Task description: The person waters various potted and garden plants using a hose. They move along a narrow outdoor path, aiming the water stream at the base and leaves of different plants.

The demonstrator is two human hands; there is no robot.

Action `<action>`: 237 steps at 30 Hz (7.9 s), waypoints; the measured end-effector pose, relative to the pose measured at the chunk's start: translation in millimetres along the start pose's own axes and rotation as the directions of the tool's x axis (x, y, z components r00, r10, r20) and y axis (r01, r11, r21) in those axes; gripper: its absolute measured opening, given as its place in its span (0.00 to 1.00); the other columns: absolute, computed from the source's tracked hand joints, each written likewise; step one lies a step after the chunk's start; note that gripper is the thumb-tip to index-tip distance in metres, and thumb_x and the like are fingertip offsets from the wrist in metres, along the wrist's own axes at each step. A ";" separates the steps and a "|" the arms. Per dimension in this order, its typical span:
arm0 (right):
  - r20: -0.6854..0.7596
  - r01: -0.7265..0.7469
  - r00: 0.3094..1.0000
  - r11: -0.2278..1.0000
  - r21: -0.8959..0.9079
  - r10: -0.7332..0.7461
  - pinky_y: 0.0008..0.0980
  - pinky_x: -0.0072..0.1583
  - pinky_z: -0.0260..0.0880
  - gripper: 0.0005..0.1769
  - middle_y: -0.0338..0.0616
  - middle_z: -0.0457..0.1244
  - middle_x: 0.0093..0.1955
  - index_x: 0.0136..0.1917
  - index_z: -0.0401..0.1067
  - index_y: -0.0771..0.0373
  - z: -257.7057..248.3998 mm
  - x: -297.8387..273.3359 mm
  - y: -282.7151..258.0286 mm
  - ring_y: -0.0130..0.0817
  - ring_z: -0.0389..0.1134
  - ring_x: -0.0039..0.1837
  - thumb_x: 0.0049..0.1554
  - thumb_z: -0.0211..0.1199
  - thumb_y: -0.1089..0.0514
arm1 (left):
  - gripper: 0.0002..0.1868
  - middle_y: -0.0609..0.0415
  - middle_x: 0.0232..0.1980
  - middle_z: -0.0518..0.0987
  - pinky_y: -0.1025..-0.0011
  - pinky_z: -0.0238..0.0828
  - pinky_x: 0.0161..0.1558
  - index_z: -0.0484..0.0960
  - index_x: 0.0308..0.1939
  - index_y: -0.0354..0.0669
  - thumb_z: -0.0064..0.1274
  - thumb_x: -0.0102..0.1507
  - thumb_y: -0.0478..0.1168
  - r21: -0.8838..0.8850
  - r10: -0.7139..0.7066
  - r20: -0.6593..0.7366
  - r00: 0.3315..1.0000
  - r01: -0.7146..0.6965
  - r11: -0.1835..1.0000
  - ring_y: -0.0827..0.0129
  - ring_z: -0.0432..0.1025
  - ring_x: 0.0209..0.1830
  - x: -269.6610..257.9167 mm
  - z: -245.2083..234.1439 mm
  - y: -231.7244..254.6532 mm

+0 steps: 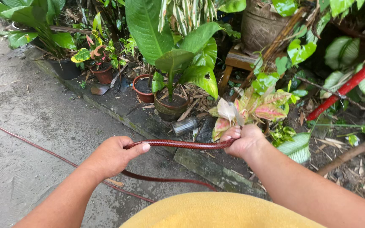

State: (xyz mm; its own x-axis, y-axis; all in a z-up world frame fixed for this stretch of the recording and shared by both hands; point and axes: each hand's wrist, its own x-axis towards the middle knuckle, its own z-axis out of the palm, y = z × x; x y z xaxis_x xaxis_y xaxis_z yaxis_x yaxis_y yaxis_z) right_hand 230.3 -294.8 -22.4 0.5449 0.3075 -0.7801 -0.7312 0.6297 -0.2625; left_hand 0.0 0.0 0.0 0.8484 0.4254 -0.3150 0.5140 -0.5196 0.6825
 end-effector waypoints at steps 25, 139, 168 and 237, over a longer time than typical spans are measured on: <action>-0.116 0.034 0.992 0.990 -0.136 -0.050 0.28 0.30 0.44 0.24 0.26 0.43 0.22 0.29 0.49 0.48 19.0 16.6 81.0 0.21 0.43 0.23 0.67 0.32 0.48 | 0.30 0.51 0.24 0.80 0.63 0.73 0.35 0.85 0.29 0.37 0.61 0.54 0.64 0.142 0.114 0.185 0.976 -0.141 0.980 0.66 0.72 0.26 45.0 -65.2 -51.8; -0.376 0.034 0.925 0.997 -0.069 -0.057 0.25 0.30 0.42 0.25 0.27 0.45 0.24 0.31 0.50 0.51 152.7 75.5 177.3 0.21 0.43 0.24 0.69 0.34 0.45 | 0.29 0.52 0.25 0.80 0.64 0.72 0.38 0.86 0.30 0.38 0.66 0.55 0.64 0.222 0.060 0.331 0.942 -0.139 0.965 0.66 0.72 0.29 187.1 -191.4 -85.5; -0.300 -0.045 0.952 0.998 0.034 0.053 0.26 0.30 0.42 0.25 0.27 0.44 0.23 0.29 0.49 0.50 121.6 96.4 149.5 0.21 0.42 0.23 0.68 0.34 0.47 | 0.29 0.52 0.22 0.76 0.63 0.70 0.33 0.84 0.28 0.37 0.66 0.56 0.63 0.302 0.025 0.350 0.936 -0.138 0.943 0.66 0.70 0.25 185.4 -178.0 -44.2; -0.396 -0.059 0.918 0.995 -0.078 0.023 0.24 0.30 0.42 0.29 0.27 0.46 0.23 0.30 0.50 0.51 148.6 70.2 185.2 0.20 0.44 0.23 0.69 0.36 0.37 | 0.28 0.53 0.23 0.77 0.65 0.70 0.35 0.85 0.26 0.38 0.68 0.55 0.62 0.177 0.120 0.312 0.942 -0.182 0.967 0.67 0.68 0.26 179.3 -197.1 -90.7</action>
State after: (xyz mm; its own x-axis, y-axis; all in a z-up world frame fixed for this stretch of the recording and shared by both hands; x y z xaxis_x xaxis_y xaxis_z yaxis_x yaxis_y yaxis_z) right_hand 194.2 -50.5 -41.4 0.3205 0.0143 -0.9472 -0.7917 0.5531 -0.2595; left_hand 80.5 269.5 11.6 0.9009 0.1069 -0.4207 0.3648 -0.7116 0.6005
